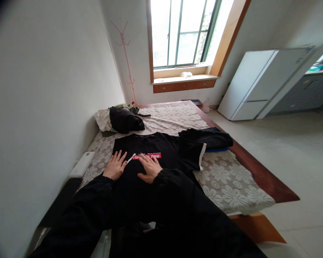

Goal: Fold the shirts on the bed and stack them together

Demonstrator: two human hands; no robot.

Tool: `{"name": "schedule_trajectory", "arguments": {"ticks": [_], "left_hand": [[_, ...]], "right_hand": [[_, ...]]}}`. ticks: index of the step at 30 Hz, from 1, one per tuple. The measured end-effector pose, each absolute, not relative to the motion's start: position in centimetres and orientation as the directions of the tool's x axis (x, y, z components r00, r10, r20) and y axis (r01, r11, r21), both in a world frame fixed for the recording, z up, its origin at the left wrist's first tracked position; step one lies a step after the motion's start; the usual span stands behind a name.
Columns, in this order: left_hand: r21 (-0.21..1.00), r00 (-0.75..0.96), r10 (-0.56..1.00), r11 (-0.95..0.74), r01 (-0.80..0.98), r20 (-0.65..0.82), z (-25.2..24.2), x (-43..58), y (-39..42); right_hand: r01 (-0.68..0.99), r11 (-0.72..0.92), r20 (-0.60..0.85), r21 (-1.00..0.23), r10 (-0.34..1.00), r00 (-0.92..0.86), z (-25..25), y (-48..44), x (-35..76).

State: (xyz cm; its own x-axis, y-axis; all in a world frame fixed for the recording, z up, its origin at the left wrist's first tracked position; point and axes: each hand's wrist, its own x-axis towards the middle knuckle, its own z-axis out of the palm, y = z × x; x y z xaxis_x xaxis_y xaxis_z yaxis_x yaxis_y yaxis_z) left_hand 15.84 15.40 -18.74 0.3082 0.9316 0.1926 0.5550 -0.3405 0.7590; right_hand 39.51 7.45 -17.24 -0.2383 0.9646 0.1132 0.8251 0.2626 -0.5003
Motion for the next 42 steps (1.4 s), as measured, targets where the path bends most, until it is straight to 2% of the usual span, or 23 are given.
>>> {"name": "schedule_trajectory", "arguments": {"ticks": [3,7,10,13,16,18,20,24,30,34,37,40,42], "left_hand": [[0.796,0.297,0.933,-0.333,0.506,0.201,-18.5,15.6,15.6],[0.795,0.294,0.941,-0.304,0.525,0.165,-18.0,15.7,16.6],[0.782,0.304,0.938,-0.313,0.539,0.167,-17.5,18.2,16.2],[0.758,0.51,0.828,-0.482,0.439,0.231,-17.3,24.0,13.6],[0.672,0.794,0.579,-0.665,0.326,0.188,-17.3,31.2,10.2],[0.586,0.851,0.514,-0.724,0.363,0.109,-17.5,35.1,8.6],[0.49,0.851,0.517,-0.768,0.413,0.093,-17.9,37.6,7.7],[0.35,0.841,0.505,-0.836,0.422,0.192,-19.1,38.7,7.2],[0.27,0.858,0.476,-0.867,0.419,0.194,-19.3,38.1,7.1],[0.321,0.863,0.464,-0.863,0.39,0.2,-19.2,38.1,7.3],[0.416,0.861,0.464,-0.839,0.351,0.209,-19.4,38.3,7.4],[0.598,0.838,0.49,-0.755,0.269,0.241,-19.6,38.6,7.8],[0.799,0.756,0.603,-0.571,0.186,0.254,-19.5,38.8,8.4]], "right_hand": [[0.85,0.178,0.265,-0.497,0.963,-0.046,-15.9,3.0,47.1],[0.878,-0.173,0.408,-0.447,0.834,0.372,-16.2,-1.2,56.1],[0.815,-0.388,0.352,-0.431,0.759,0.547,-17.8,-2.5,59.7],[0.752,-0.45,0.243,-0.481,0.756,0.608,-19.4,-2.2,60.7],[0.668,-0.363,0.224,-0.65,0.749,0.624,-20.2,-1.0,60.6],[0.552,-0.247,0.214,-0.796,0.74,0.638,-20.4,-0.1,60.6],[0.431,-0.145,0.192,-0.891,0.74,0.644,-20.5,0.7,60.8],[0.315,0.001,0.222,-0.949,0.712,0.666,-20.9,1.5,61.3],[0.248,0.142,0.266,-0.958,0.762,0.59,-21.0,2.0,60.9],[0.342,0.126,0.3,-0.931,0.798,0.523,-20.4,1.8,60.7],[0.498,0.119,0.382,-0.859,0.795,0.47,-19.6,1.8,60.5],[0.669,0.156,0.473,-0.727,0.82,0.323,-17.6,2.0,59.6],[0.724,0.247,0.496,-0.644,0.855,0.15,-15.6,2.0,58.4]]}}
